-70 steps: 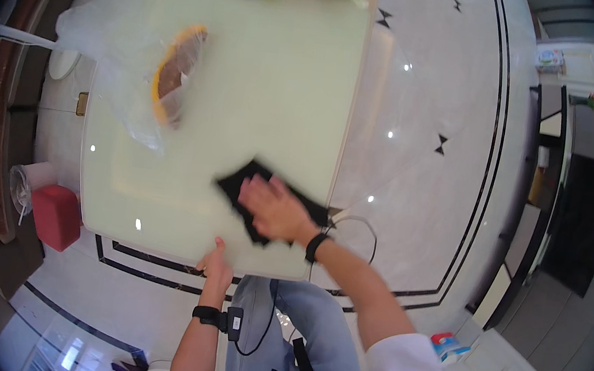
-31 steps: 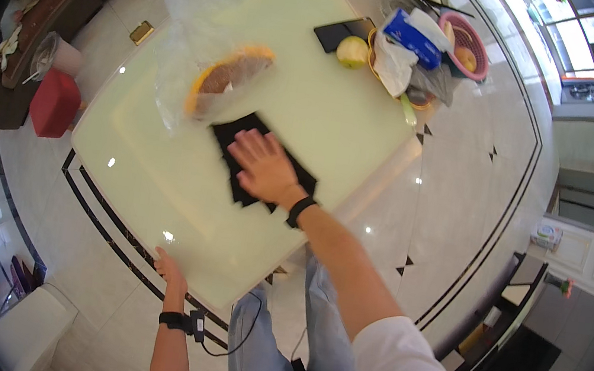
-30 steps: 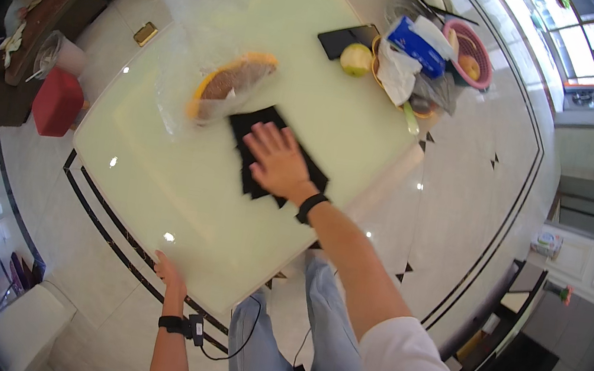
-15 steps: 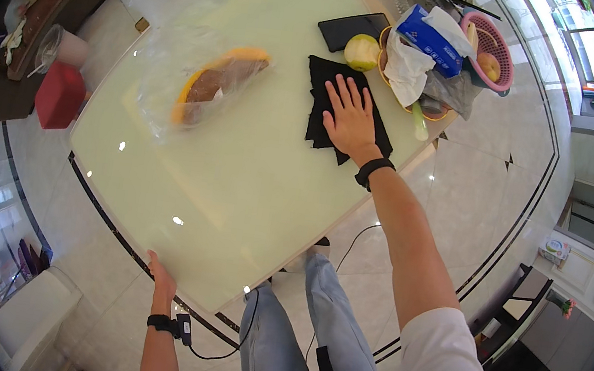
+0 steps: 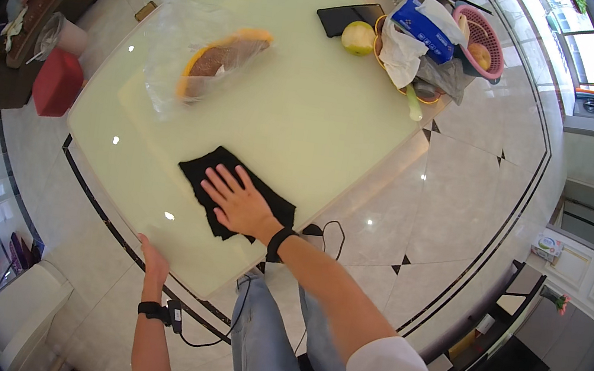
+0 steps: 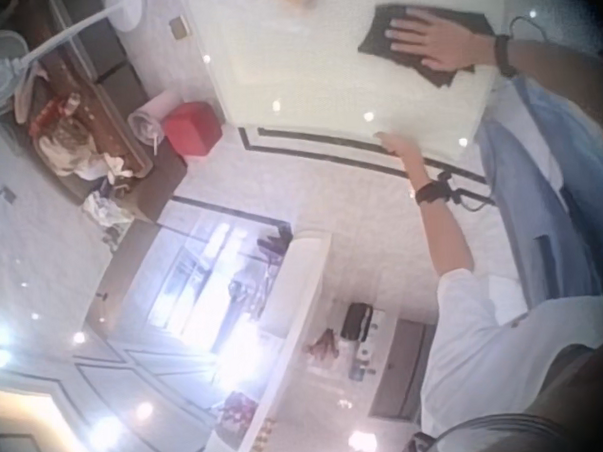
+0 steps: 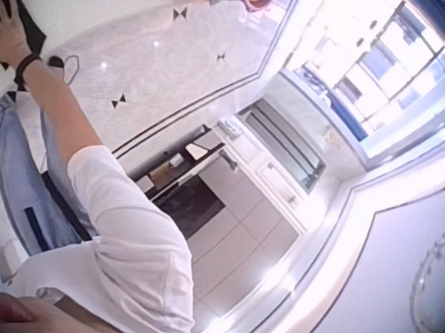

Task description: The person wipes a table with a black cloth, moving objects aside to clean under them. They then take the cloth to a sink, rinse it under running water, wring it out, and return to continue wiping the table surface.

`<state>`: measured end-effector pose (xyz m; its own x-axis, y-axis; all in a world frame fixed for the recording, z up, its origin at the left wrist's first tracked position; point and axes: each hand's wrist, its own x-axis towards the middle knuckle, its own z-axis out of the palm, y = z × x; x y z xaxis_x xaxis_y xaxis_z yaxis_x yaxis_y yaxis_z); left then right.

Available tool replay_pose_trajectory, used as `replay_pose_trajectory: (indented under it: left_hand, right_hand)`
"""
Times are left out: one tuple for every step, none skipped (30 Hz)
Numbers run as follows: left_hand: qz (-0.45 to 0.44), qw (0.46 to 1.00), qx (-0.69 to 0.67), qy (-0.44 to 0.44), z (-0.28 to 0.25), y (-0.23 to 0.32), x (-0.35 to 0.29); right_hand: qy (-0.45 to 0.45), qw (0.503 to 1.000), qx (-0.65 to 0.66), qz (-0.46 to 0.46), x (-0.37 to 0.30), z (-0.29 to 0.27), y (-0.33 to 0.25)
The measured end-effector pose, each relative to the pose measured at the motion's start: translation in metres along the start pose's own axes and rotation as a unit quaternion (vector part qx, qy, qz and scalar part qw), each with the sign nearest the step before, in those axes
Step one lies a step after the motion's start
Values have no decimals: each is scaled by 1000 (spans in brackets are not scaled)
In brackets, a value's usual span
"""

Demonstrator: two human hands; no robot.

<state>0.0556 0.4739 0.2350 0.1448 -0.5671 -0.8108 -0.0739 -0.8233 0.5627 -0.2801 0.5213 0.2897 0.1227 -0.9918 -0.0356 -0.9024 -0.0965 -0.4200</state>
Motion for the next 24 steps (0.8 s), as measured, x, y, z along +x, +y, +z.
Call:
replay_pose_trajectory:
  left_hand:
    - [8, 999, -28, -30, 2, -1, -1]
    - [6, 999, -29, -34, 8, -2, -1]
    - [5, 999, -40, -6, 14, -2, -2]
    - [3, 998, -51, 23, 20, -3, -1]
    - [11, 998, -53, 23, -6, -6, 12]
    - [10, 998, -53, 23, -8, -6, 14]
    - [20, 998, -57, -5, -9, -7, 16]
    - [31, 997, -60, -31, -11, -8, 16]
    - [12, 999, -43, -26, -8, -6, 15]
    - [11, 999, -44, -28, -4, -6, 11]
    - [4, 998, -57, -38, 5, -4, 6]
    - [1, 997, -69, -43, 9, 0, 2]
    - [5, 997, -68, -41, 9, 3, 2]
    - [8, 998, -58, -31, 10, 4, 3]
    - [10, 999, -46, -20, 10, 3, 3]
    - [11, 999, -33, -8, 8, 1, 5]
    - [10, 999, -31, -4, 6, -2, 8]
    - [4, 999, -33, 15, 1, -3, 13]
    - [0, 999, -34, 36, -6, -5, 16]
    - [-1, 999, -32, 43, -8, -5, 16]
    - [4, 999, -8, 49, -10, -6, 17]
    - [9, 998, 16, 54, -12, -6, 18]
    - [11, 998, -1, 67, -5, -8, 18]
    - [12, 998, -3, 67, 0, -8, 17]
  right_hand:
    - [0, 1000, 0, -8, -3, 0, 2]
    - [0, 1000, -1, -15, -6, -3, 7]
    - [2, 999, -5, -33, -9, -4, 15]
    - [1, 1000, -7, -31, -12, -7, 26]
    - [-4, 999, 7, -51, -7, -11, 29]
    - [-17, 998, 12, -66, -9, -16, 44]
    - [-14, 999, -3, -45, -14, -24, 59]
    - [-18, 999, -17, -20, -17, -30, 76]
    - [-10, 999, -30, 7, -23, -38, 98]
    - [-2, 999, -42, 35, -28, -47, 120]
    - [0, 996, -56, 65, -38, -59, 147]
    - [5, 994, -65, 92, -45, -70, 171]
    - [22, 988, -94, 121, -50, -81, 194]
    - [38, 980, -125, 150, -58, -93, 217]
    - [63, 973, -139, 175, -70, -101, 242]
    - [86, 964, -152, 200, -81, -105, 265]
    - [89, 962, -163, 201, -91, -113, 284]
    - [93, 960, -173, 200, -97, -119, 295]
    - [85, 961, -174, 196, -97, -119, 295]
    - [76, 962, -176, 192, -98, -120, 295]
    - [74, 961, -179, 199, -98, -117, 294]
    - [75, 960, -180, 200, -97, -115, 292]
    - [72, 959, -184, 202, -99, -115, 292]
    - [72, 958, -190, 203, -99, -116, 293]
